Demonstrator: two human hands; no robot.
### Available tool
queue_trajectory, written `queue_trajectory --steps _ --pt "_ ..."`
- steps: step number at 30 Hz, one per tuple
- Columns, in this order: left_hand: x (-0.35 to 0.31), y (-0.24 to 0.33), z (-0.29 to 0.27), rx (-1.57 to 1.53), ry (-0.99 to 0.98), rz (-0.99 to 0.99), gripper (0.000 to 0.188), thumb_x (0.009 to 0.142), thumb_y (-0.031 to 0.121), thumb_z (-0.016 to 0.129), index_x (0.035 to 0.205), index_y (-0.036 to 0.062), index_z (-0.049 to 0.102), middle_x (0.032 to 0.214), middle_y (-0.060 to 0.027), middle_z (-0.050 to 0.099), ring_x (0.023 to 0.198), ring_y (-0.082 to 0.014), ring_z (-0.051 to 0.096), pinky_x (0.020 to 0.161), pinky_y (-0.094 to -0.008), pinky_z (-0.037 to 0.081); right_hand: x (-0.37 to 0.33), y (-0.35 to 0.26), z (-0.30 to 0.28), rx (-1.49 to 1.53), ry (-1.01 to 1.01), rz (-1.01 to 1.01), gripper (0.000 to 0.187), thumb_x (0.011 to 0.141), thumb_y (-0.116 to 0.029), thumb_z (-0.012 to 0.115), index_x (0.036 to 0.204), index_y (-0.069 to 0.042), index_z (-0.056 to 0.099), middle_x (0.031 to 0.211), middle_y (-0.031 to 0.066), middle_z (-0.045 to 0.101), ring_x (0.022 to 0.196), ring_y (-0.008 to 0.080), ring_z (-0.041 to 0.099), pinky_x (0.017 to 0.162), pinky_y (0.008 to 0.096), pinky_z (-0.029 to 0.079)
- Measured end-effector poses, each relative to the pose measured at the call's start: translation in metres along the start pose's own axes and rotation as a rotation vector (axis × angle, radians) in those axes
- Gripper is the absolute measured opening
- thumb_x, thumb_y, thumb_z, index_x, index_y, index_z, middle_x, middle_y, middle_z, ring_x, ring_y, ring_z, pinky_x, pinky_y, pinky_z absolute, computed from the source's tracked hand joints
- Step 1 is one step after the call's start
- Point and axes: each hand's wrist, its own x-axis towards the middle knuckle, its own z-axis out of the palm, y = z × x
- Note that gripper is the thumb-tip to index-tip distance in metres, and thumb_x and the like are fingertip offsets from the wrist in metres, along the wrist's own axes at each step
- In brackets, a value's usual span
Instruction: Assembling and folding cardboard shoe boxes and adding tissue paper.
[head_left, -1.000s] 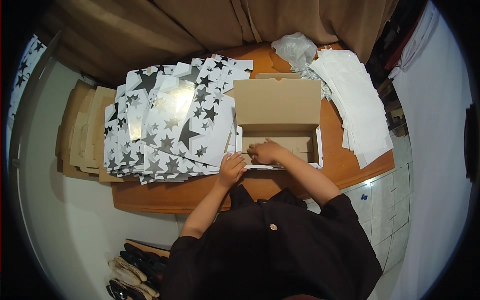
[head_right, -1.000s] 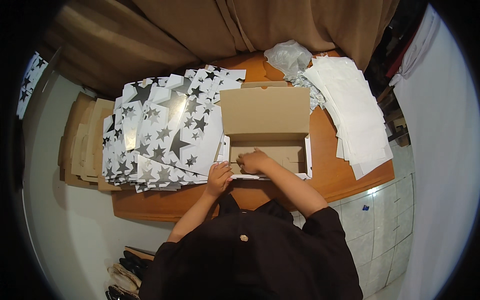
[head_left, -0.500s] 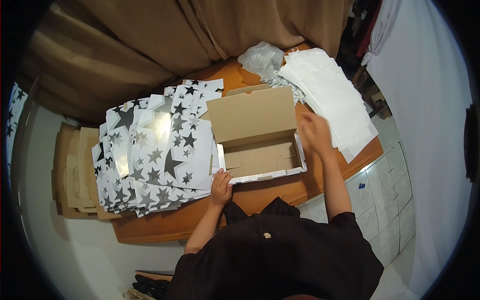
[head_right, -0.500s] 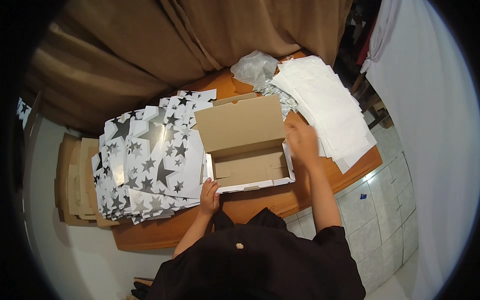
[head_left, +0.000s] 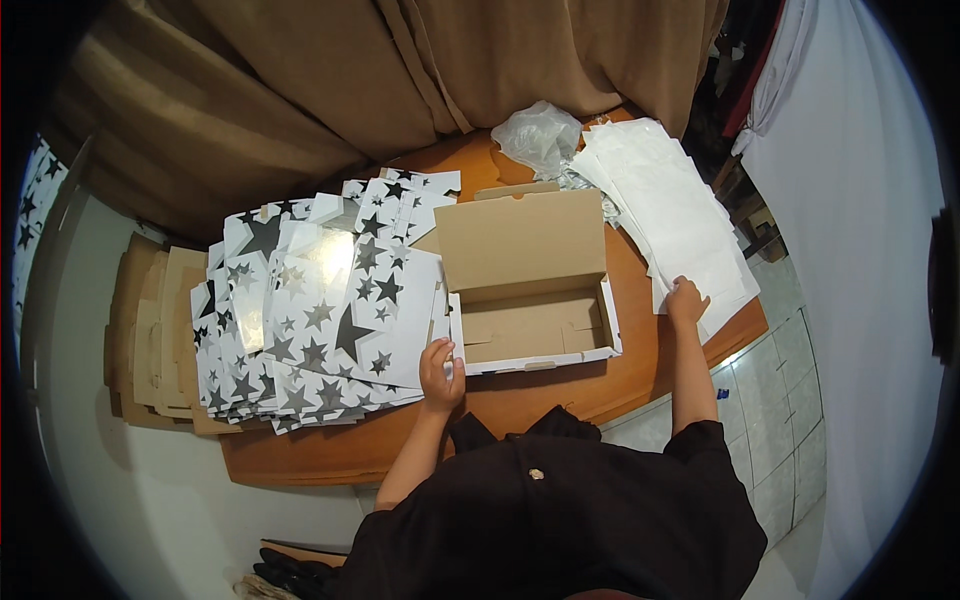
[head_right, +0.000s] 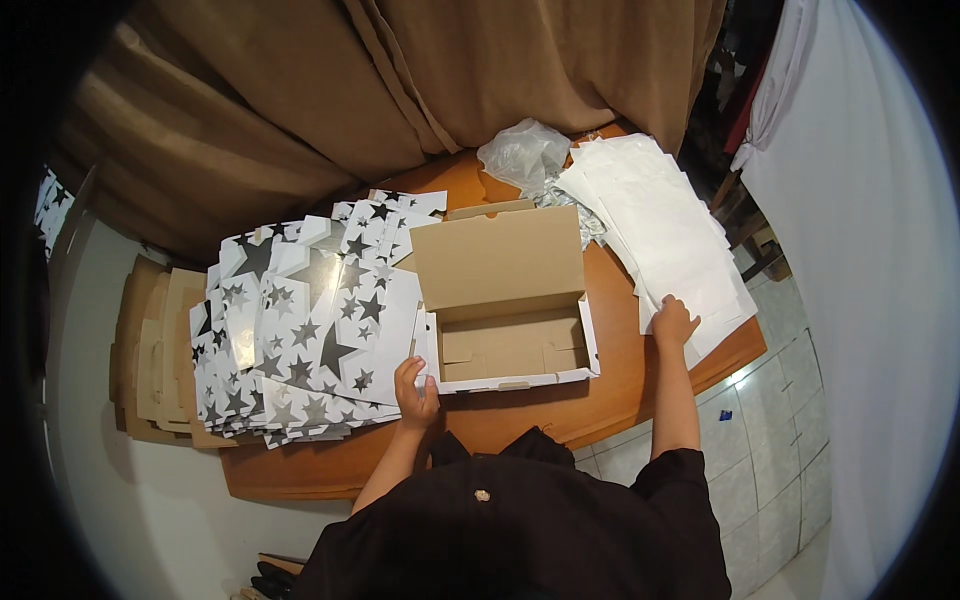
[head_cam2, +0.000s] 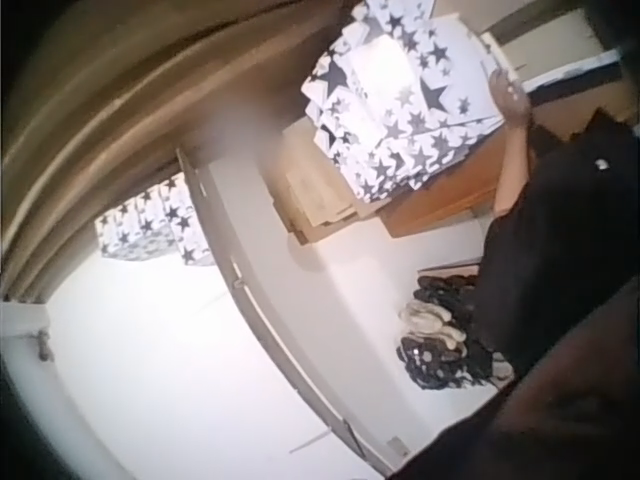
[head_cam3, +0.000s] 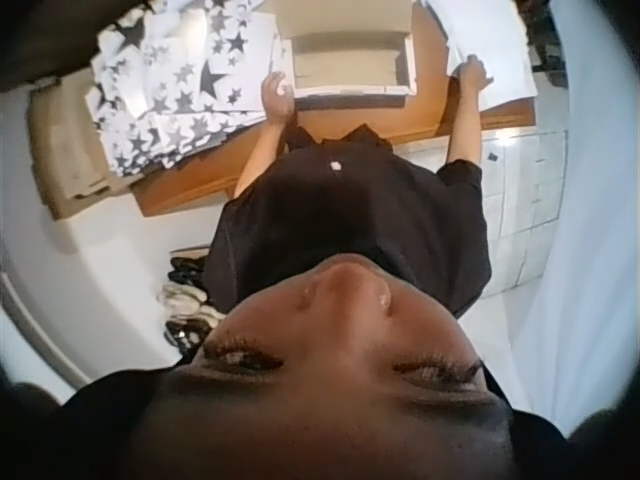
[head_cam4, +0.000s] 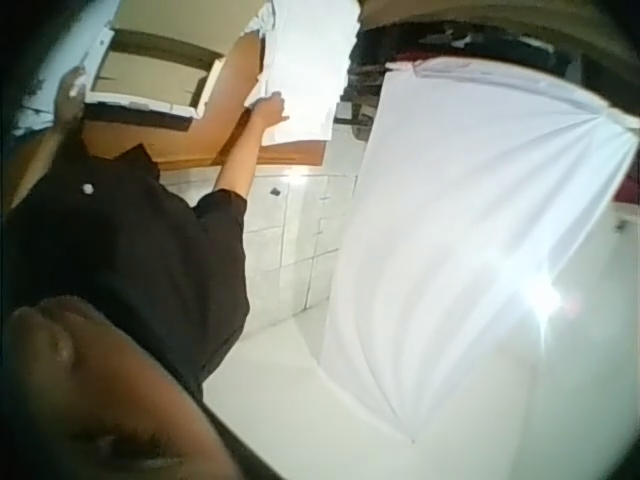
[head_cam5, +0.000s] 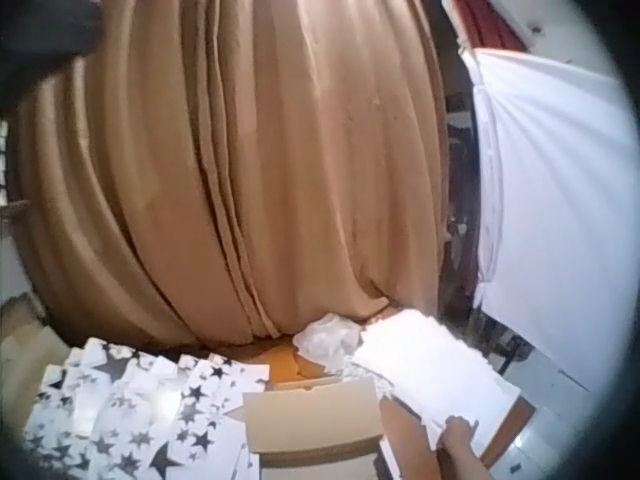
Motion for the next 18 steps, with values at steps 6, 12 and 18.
queue_trajectory --steps 6,12,18 --pt "0.017 0.013 -0.003 -0.01 0.093 -0.012 0.029 0.078 0.002 0.057 0.106 0.0007 0.053 0.103 -0.0182 0.054 0.094 -0.0328 0.054 0.084 -0.0393 0.045 -0.01 -0.016 -0.03 0.125 0.077 -0.003 0.013 0.079 -0.02 0.058 0.082 -0.01 0.066 0.085 0.0072 0.067 0.084 0.0253 0.063 0.097 0.0554 0.03" --pt "0.044 0.035 0.002 -0.066 0.095 0.028 0.029 0.076 0.0 0.056 0.104 0.0001 0.052 0.101 -0.0183 0.054 0.093 -0.0322 0.053 0.085 -0.0395 0.043 -0.054 -0.055 -0.088 0.42 0.22 -0.224 0.013 0.082 -0.021 0.057 0.083 -0.011 0.066 0.087 0.0052 0.067 0.082 0.0237 0.062 0.097 0.0533 0.031" --pt "0.072 0.061 0.027 -0.484 -0.132 -0.443 0.037 0.085 0.019 0.06 0.117 0.0022 0.048 0.099 -0.0107 0.057 0.087 -0.0197 0.057 0.075 -0.0306 0.047 -0.158 -0.111 -0.098 0.635 0.215 -0.626 0.011 0.08 -0.012 0.058 0.087 -0.011 0.067 0.09 0.004 0.068 0.083 0.0229 0.062 0.096 0.0512 0.032"
